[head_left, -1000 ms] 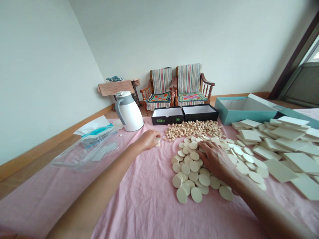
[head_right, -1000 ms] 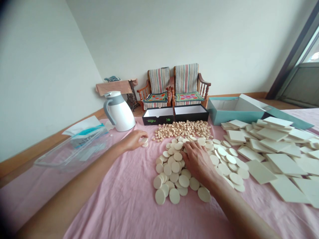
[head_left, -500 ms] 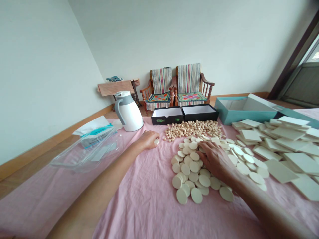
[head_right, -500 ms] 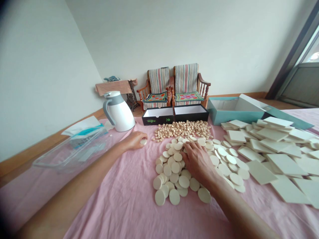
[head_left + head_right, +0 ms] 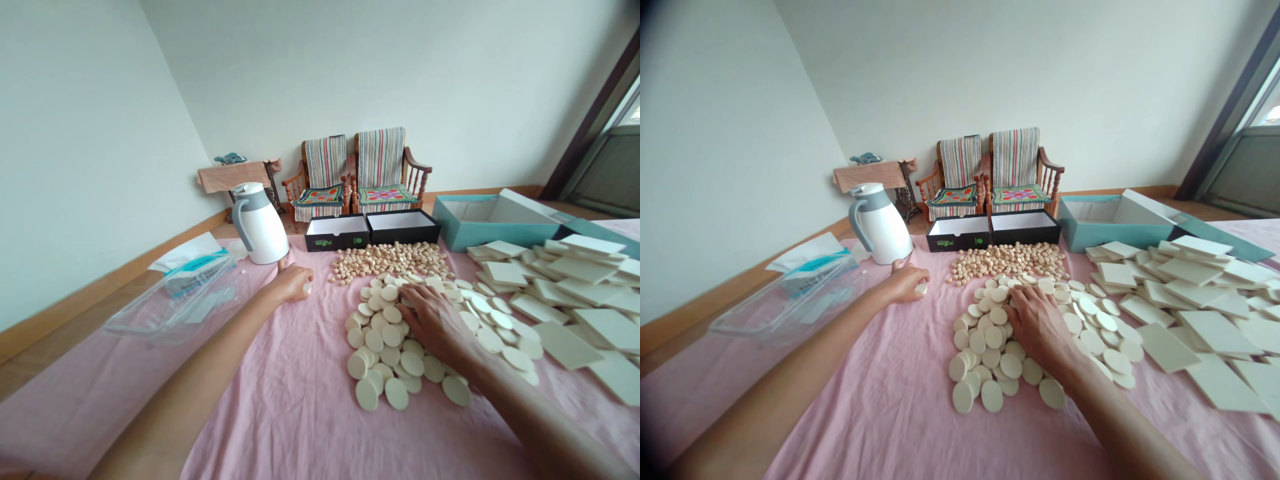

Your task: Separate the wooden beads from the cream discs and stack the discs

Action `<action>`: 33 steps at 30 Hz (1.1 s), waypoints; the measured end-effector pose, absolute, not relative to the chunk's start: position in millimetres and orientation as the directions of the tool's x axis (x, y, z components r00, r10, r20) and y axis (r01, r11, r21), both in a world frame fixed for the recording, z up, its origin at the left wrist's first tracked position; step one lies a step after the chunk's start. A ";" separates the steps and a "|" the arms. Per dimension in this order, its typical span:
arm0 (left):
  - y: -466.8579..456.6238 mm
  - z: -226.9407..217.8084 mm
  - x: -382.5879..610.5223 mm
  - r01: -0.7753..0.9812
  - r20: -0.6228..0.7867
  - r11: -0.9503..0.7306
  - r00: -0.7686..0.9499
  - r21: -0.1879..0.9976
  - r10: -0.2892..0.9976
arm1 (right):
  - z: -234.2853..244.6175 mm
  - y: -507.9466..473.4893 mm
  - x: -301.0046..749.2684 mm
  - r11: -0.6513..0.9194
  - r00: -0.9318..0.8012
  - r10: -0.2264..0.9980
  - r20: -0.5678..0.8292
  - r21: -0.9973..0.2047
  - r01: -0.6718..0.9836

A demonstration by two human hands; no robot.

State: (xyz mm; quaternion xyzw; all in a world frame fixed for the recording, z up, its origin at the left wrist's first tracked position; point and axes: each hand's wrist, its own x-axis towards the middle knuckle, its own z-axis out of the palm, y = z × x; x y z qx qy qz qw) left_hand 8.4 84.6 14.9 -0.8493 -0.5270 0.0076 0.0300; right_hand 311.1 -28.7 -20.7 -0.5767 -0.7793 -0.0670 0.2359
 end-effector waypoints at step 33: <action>53.5 42.2 33.7 0.739 0.254 -0.636 0.586 0.224 0.770 | -22.5 -27.5 312.3 0.340 -0.237 0.852 0.467 -0.149 0.929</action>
